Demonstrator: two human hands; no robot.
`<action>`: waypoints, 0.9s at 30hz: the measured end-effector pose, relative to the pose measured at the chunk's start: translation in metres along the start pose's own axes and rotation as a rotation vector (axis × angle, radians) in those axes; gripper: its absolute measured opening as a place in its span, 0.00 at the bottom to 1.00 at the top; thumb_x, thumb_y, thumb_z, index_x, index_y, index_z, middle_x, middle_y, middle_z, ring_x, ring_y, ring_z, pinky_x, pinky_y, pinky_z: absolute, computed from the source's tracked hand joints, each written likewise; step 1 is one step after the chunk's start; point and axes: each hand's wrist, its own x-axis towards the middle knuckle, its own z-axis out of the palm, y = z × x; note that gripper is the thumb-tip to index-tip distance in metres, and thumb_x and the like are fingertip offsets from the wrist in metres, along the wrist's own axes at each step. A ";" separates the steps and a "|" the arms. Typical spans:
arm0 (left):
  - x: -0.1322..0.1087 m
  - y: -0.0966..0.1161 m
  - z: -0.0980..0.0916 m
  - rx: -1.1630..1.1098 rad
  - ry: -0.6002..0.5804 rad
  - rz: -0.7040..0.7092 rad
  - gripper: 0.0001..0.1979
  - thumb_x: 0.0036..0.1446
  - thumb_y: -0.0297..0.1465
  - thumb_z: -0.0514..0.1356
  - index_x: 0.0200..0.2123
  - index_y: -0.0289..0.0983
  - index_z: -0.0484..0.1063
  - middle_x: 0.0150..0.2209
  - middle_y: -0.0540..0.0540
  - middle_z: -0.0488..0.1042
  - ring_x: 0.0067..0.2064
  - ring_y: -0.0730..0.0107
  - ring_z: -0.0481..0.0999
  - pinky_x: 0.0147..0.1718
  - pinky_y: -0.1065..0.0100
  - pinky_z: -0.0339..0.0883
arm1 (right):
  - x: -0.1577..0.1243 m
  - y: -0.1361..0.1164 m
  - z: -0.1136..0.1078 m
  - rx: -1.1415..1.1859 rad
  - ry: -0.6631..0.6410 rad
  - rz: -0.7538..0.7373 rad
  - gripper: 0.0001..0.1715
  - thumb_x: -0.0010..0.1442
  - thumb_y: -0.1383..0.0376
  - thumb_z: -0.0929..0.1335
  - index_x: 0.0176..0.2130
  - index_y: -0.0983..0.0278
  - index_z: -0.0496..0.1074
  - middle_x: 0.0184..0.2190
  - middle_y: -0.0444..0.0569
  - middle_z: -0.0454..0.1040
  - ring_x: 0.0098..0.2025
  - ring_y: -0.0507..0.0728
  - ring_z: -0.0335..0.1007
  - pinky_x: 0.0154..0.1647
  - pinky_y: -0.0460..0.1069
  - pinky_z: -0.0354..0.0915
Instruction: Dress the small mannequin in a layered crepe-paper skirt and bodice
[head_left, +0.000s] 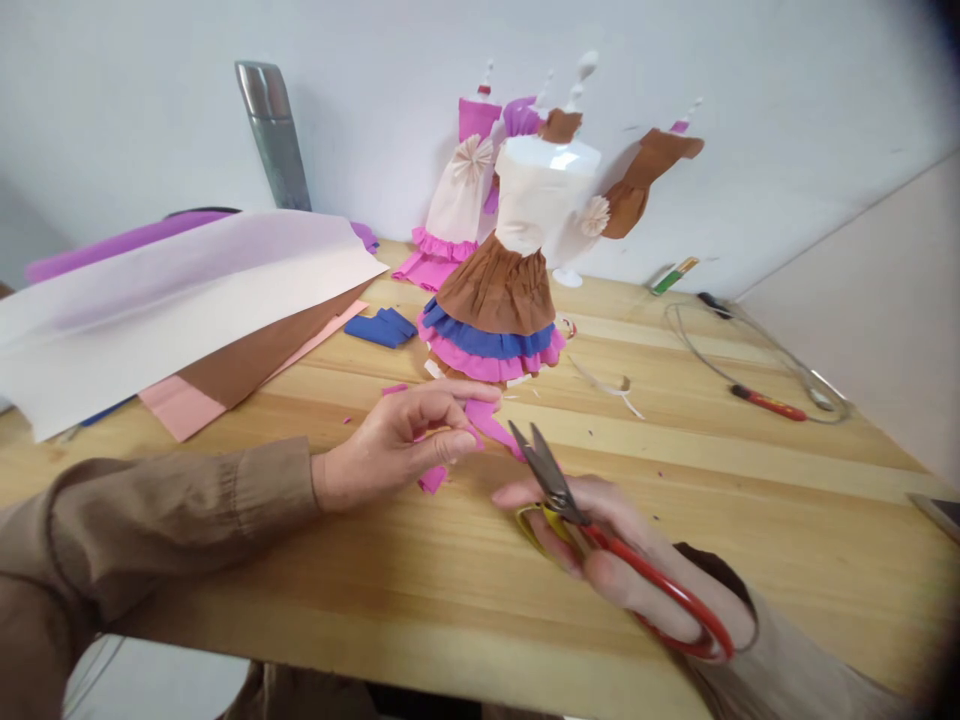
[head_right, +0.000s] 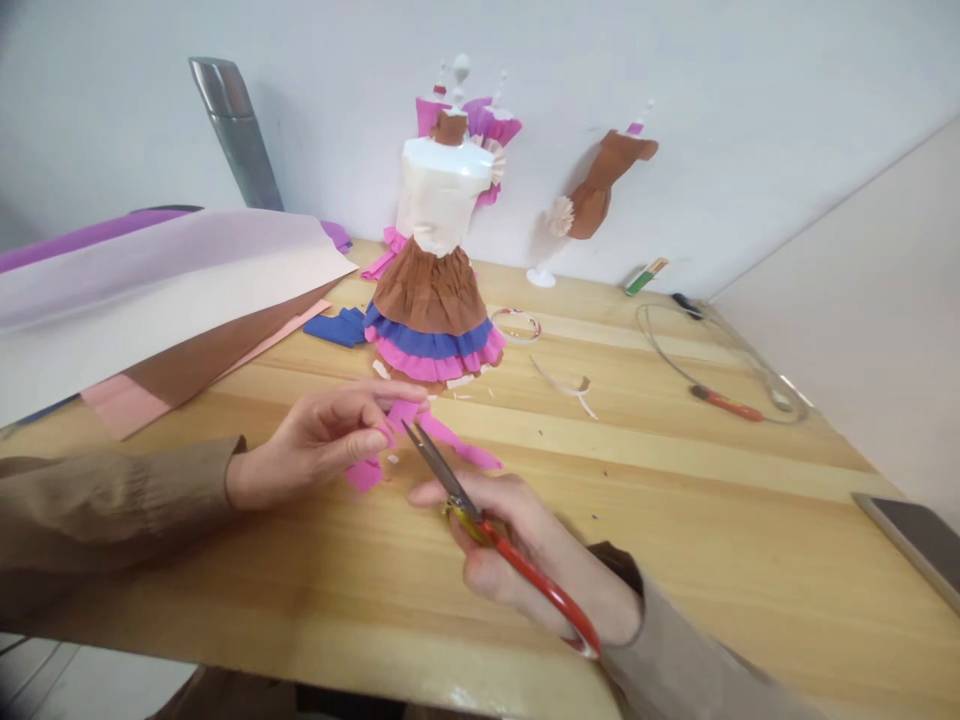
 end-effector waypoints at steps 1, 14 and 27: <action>0.001 0.004 -0.002 0.020 0.026 0.032 0.12 0.62 0.33 0.60 0.26 0.36 0.70 0.47 0.39 0.80 0.53 0.59 0.77 0.51 0.61 0.71 | -0.002 0.001 0.000 0.037 -0.006 -0.020 0.33 0.63 0.41 0.63 0.54 0.59 0.73 0.21 0.40 0.59 0.21 0.49 0.53 0.22 0.47 0.51; 0.046 0.046 -0.089 0.572 0.631 0.488 0.06 0.57 0.36 0.67 0.31 0.41 0.76 0.46 0.46 0.77 0.48 0.62 0.75 0.48 0.61 0.69 | -0.004 0.022 0.003 0.183 0.112 -0.207 0.29 0.66 0.47 0.60 0.58 0.59 0.68 0.22 0.41 0.61 0.23 0.51 0.57 0.26 0.50 0.52; 0.040 0.065 -0.104 1.663 0.402 -0.015 0.17 0.64 0.23 0.44 0.39 0.32 0.73 0.52 0.33 0.74 0.52 0.49 0.74 0.42 0.54 0.68 | -0.006 0.022 0.003 0.108 0.132 -0.093 0.30 0.64 0.43 0.59 0.55 0.57 0.68 0.21 0.43 0.60 0.22 0.53 0.57 0.25 0.51 0.56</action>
